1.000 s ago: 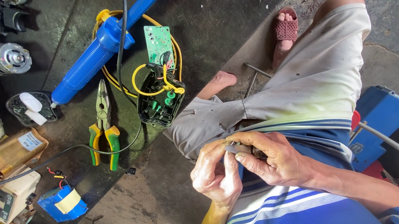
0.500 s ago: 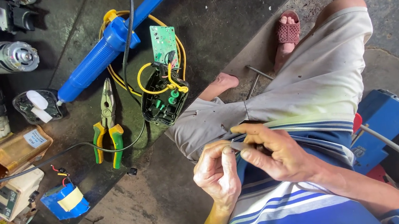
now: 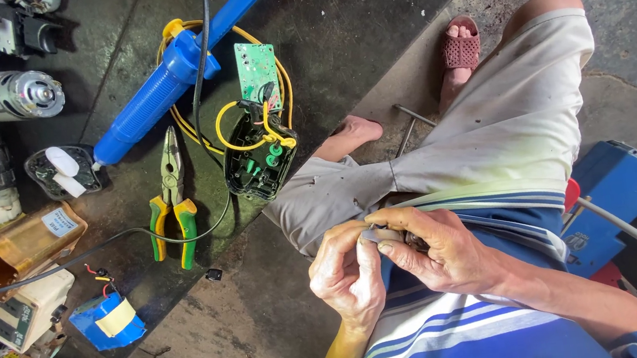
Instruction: A person is repairing a circuit board at a workbench, using pliers to manipulate wires and a desoldering pump.
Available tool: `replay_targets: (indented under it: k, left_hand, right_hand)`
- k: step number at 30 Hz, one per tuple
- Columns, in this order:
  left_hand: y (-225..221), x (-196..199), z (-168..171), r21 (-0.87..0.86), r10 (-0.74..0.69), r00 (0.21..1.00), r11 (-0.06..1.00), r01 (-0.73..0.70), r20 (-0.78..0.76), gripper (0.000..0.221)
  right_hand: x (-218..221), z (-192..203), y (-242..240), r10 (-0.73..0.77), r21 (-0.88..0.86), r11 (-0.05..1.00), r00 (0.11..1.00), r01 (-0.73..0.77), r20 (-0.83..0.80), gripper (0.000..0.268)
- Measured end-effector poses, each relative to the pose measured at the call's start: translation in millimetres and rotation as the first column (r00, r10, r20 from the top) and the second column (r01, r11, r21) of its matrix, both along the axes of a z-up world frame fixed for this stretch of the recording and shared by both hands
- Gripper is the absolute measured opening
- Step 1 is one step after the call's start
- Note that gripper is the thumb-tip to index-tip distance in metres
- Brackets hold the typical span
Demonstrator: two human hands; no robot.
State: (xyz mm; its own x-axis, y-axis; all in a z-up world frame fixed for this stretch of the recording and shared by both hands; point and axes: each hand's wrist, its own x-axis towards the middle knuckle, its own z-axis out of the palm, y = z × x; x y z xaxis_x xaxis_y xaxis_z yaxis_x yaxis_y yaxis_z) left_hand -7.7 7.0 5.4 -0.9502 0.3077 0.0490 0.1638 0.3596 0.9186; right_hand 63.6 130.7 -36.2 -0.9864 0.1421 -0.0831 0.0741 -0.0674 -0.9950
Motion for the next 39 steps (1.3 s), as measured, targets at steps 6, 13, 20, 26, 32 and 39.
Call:
replay_targets:
  k: [6,13,20,26,32,39]
  left_hand:
    - [5,-1,5,0.018,-0.053,0.998,0.998,0.054,-0.041,0.011]
    - [1,2,2,0.028,-0.007,1.000,1.000,0.006,0.026,0.012]
    - [0,0,0,0.070,-0.031,0.999,0.997,0.030,0.013,0.015]
    - [-3,0,1,0.125,-0.030,0.994,0.992,0.017,0.106,0.009]
    - [-4,10,-8,0.177,0.064,0.961,0.978,-0.114,0.269,0.015]
    - [-7,12,-11,0.122,0.091,0.962,0.984,-0.126,0.256,0.014]
  right_hand:
    - [-1,-3,1,-0.123,0.164,0.978,0.991,0.130,-0.056,0.025]
    - [5,-1,0,-0.008,-0.025,1.000,0.996,0.010,0.083,0.043]
    - [2,2,0,-0.019,-0.013,1.000,0.999,0.019,0.030,0.033]
    - [-1,3,-1,-0.078,0.058,0.995,0.992,0.084,-0.100,0.032]
    - [12,-11,-2,-0.037,0.044,0.998,0.995,0.033,0.087,0.045]
    - [2,0,1,0.012,-0.008,1.000,0.999,-0.011,0.036,0.045]
